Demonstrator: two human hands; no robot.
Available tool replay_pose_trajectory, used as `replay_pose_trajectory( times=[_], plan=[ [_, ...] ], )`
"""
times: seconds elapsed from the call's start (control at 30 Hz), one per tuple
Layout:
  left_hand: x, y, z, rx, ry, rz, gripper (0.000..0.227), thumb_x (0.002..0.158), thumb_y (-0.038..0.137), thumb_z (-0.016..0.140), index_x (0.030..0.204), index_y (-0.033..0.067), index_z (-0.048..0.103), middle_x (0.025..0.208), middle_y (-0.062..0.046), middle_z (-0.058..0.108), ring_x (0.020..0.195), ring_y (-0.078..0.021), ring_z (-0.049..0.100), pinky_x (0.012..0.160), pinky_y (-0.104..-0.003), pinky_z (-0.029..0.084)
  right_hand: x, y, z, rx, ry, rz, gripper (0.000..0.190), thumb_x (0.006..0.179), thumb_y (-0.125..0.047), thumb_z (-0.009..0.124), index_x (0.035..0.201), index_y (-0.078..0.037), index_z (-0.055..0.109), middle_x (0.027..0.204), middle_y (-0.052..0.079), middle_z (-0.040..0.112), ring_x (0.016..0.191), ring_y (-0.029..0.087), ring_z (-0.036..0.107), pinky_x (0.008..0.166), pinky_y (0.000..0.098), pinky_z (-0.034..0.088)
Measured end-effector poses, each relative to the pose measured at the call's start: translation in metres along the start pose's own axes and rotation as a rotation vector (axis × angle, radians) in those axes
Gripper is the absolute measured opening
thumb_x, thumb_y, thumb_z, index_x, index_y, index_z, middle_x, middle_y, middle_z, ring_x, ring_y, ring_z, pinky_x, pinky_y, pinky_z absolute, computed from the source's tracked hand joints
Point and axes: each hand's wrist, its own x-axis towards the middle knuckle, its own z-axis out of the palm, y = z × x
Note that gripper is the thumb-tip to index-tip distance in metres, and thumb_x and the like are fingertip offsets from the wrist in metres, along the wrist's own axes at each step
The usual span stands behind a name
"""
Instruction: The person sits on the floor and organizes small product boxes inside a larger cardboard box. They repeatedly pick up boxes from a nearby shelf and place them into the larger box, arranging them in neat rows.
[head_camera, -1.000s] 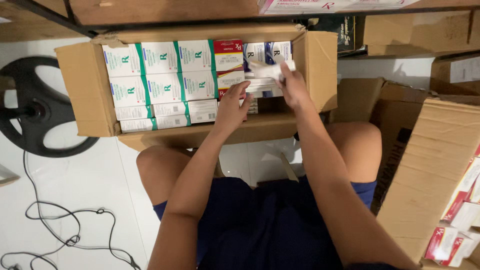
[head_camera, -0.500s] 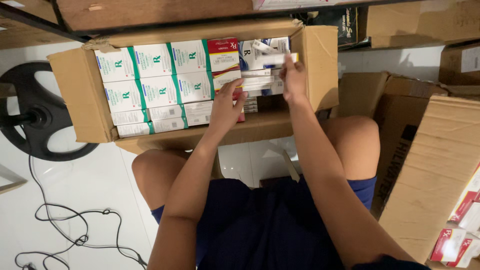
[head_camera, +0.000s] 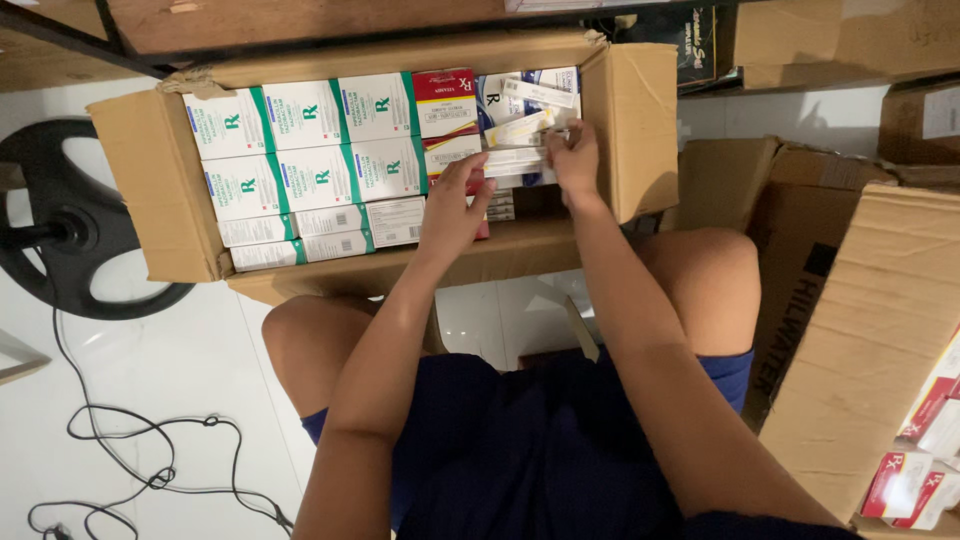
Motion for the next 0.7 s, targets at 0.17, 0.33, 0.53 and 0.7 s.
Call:
replay_pose_trajectory(
  times=[0.17, 0.33, 0.53, 0.7],
  plan=[
    [0.000, 0.007, -0.001, 0.061, -0.012, -0.021, 0.039, 0.100, 0.021, 0.068, 0.135, 0.0054, 0.060, 0.125, -0.017, 0.068, 0.111, -0.0326, 0.067, 0.097, -0.042, 0.053, 0.019, -0.027, 0.004, -0.872, 0.110, -0.607, 0.048, 0.084, 0.002, 0.072, 0.130, -0.007, 0.062, 0.108, 0.023, 0.064, 0.089, 0.040, 0.065, 0.077, 0.0462, 0.055],
    [0.000, 0.011, -0.004, 0.052, -0.029, -0.062, 0.040, 0.099, 0.022, 0.067, 0.135, 0.0058, 0.060, 0.126, -0.017, 0.067, 0.109, -0.0330, 0.068, 0.097, -0.042, 0.053, 0.025, -0.058, 0.030, -1.056, -0.139, -0.584, 0.039, 0.090, 0.002, 0.066, 0.125, -0.014, 0.072, 0.127, 0.022, 0.063, 0.110, 0.042, 0.063, 0.096, 0.0475, 0.053],
    [0.000, 0.000, 0.001, 0.098, -0.031, -0.020, 0.040, 0.100, 0.022, 0.067, 0.135, 0.0038, 0.060, 0.126, -0.020, 0.066, 0.113, -0.0359, 0.066, 0.099, -0.043, 0.051, 0.011, -0.090, 0.035, -1.226, -0.477, -0.714, 0.042, 0.087, -0.007, 0.070, 0.129, -0.011, 0.069, 0.128, 0.020, 0.062, 0.120, 0.040, 0.058, 0.103, 0.0498, 0.045],
    [-0.004, -0.008, 0.008, 0.232, -0.020, 0.066, 0.038, 0.098, 0.018, 0.069, 0.133, 0.0019, 0.063, 0.122, -0.020, 0.069, 0.113, -0.0377, 0.066, 0.098, -0.044, 0.051, 0.020, -0.135, 0.001, -1.113, -0.702, -0.589, 0.045, 0.097, -0.016, 0.067, 0.141, -0.010, 0.059, 0.134, 0.021, 0.058, 0.123, 0.042, 0.054, 0.106, 0.0484, 0.045]
  ],
)
